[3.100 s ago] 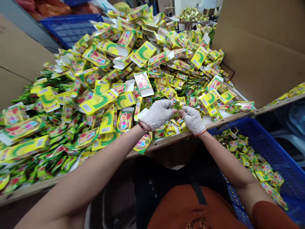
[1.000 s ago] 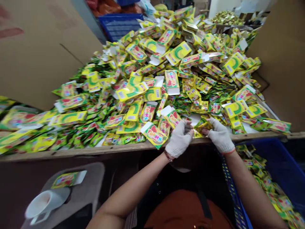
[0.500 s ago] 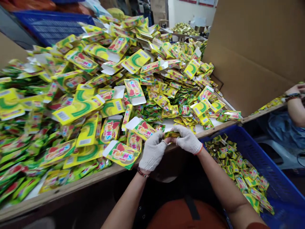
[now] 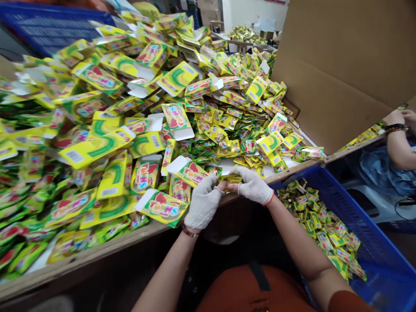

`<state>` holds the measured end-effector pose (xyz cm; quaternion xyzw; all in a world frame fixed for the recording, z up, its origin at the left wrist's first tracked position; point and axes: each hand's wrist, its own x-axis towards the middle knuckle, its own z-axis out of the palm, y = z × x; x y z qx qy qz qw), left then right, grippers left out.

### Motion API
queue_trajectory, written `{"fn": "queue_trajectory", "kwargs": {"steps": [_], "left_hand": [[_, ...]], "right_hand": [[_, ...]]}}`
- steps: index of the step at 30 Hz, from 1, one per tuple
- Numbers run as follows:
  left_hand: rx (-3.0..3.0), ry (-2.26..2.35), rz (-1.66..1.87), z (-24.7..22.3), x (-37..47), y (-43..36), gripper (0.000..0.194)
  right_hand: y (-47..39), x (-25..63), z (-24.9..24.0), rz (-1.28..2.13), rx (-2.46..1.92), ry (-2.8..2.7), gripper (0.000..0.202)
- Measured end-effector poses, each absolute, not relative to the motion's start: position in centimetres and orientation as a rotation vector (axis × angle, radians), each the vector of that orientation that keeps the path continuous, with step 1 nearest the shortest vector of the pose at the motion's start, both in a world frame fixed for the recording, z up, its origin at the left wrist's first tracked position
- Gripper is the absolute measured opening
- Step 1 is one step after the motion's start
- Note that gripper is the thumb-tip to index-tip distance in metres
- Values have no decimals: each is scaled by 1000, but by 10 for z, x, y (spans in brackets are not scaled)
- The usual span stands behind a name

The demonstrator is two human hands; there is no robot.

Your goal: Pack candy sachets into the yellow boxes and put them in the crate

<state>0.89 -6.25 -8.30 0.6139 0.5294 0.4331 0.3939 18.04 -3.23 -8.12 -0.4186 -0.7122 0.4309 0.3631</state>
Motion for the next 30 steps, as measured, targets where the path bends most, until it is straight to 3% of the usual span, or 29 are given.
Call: {"fn": "queue_trajectory", "kwargs": {"steps": [3,7,11,15,19,26,30], "left_hand": [[1815,1450,1023,-74,-3,-67,26],[2309,1665,961,-49,-37,-60,33],[2898,1550,484,-36,-60,-33,52],[3110,1431,249,-31,-60,-11,35],[3249,1304,422,-22,-46,-16,24],[3240,1020,814,-41,-37,-42,26],[3160,980,1097,-47,-34,-50,30]], "right_hand": [[-31,181,-85,1117,-1087,-1776,20],[-28,182,-96,1133,-1084,-1556,26],[-25,182,-103,1120,-1087,-1464,30],[-24,185,-99,1167,-1076,-1447,34],[-34,189,-87,1387,-938,-1440,45],[-61,193,-86,1931,-623,-1090,50],[-69,192,-90,1937,-631,-1006,51]]}}
